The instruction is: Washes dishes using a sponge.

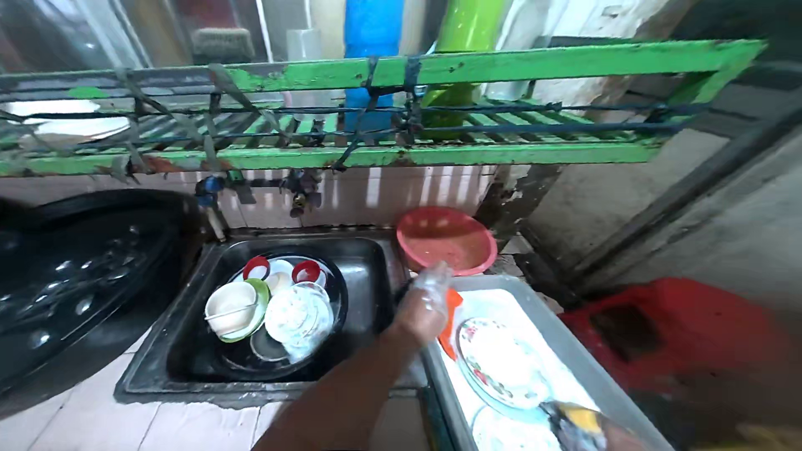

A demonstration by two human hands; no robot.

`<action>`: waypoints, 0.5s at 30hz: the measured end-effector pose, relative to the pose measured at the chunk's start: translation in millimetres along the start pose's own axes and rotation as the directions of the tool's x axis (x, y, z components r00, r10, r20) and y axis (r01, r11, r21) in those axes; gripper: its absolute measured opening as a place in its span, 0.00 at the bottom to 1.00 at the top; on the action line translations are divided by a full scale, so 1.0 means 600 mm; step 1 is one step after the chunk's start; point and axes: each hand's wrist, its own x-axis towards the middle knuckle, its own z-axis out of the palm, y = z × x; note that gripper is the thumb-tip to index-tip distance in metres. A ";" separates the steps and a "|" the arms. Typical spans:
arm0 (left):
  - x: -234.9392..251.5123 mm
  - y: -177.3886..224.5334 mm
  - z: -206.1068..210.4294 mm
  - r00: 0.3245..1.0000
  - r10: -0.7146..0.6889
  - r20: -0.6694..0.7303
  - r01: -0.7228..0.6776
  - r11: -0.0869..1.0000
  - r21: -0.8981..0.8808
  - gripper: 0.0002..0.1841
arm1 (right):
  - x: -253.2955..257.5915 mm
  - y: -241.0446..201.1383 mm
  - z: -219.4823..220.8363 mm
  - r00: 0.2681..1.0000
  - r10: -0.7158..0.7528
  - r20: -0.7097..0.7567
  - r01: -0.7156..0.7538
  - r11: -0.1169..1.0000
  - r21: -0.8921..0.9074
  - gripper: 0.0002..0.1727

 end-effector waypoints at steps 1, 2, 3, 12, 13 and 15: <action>0.008 0.029 0.011 0.993 0.002 0.117 -0.005 1.000 0.026 0.24 | 0.000 0.005 0.004 1.000 -0.013 -0.001 0.013 1.000 0.012 0.38; 0.015 0.051 0.020 0.972 -0.051 0.227 0.040 0.998 0.054 0.24 | -0.004 0.006 0.004 1.000 -0.020 0.002 0.020 0.999 0.028 0.39; 0.020 0.064 0.030 0.949 -0.118 0.293 0.104 0.993 0.063 0.24 | -0.010 0.004 0.001 1.000 -0.021 0.010 0.021 0.999 0.039 0.41; 0.036 0.074 0.055 0.865 -0.417 0.281 0.383 0.908 0.169 0.25 | -0.007 0.000 0.002 0.997 0.055 0.052 -0.061 0.992 0.115 0.35; 0.040 0.063 0.060 0.891 -0.394 0.224 0.375 0.919 0.125 0.24 | -0.004 0.003 0.004 0.997 0.061 0.051 -0.067 0.991 0.115 0.36; 0.050 0.047 0.060 0.930 -0.342 0.130 0.343 0.939 0.018 0.23 | -0.001 0.004 0.004 0.996 0.068 0.053 -0.074 0.990 0.123 0.36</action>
